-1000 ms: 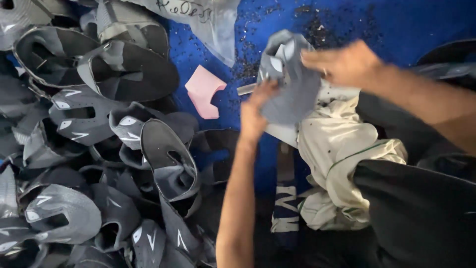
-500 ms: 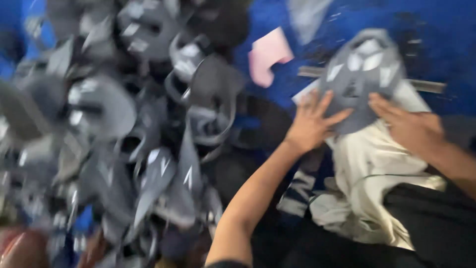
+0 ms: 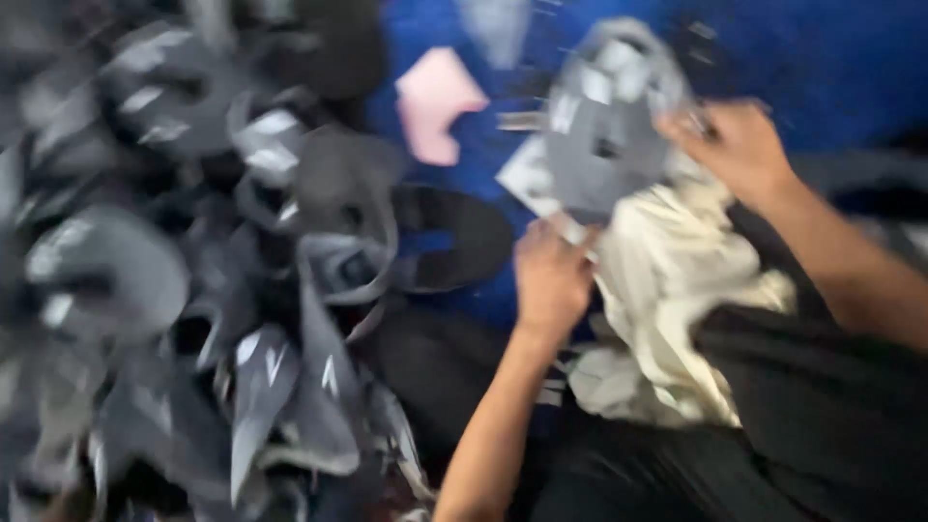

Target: Scraping and trimming the edges of grey shoe upper components with a handheld blade.

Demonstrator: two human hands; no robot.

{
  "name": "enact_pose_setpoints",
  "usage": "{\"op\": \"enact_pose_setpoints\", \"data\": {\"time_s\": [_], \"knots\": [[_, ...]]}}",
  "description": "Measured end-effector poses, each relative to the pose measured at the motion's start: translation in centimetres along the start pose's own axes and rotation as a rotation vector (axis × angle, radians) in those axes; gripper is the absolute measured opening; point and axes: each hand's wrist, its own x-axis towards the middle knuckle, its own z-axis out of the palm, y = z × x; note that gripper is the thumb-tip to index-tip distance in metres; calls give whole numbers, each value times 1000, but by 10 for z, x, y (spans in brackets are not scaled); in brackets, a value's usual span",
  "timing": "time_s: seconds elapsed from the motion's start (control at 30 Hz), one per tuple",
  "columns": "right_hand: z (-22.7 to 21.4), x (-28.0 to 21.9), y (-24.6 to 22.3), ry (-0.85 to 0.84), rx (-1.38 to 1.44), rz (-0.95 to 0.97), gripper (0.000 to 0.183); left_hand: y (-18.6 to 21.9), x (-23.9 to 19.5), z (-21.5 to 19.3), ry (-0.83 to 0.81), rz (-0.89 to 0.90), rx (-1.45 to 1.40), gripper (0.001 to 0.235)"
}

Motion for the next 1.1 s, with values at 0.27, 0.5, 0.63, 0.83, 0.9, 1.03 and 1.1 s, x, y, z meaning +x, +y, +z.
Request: {"op": "enact_pose_setpoints", "data": {"time_s": [0.27, 0.5, 0.63, 0.83, 0.9, 1.03, 1.1], "knots": [[-17, 41, -43, -47, 748, 30, 12, 13, -72, -30, -542, -455, 28, 103], [25, 62, -34, -276, 668, -102, 3, 6, -96, -58, -391, -654, -467, 92], [24, 64, -38, -279, 597, -95, 3, 20, -81, -84, -107, -611, -837, 87], [49, 47, -22, -142, 593, -197, 3, 68, -21, -198, 508, -205, -887, 84], [51, 40, -24, -76, 495, -305, 4, 57, -11, -165, 595, -70, -1035, 69], [37, 31, -36, -65, 346, -447, 28, 16, 15, -52, 483, -105, -703, 35], [45, 37, -23, -46, 104, -471, 34, 8, 13, -23, 310, -269, -542, 38]]}}
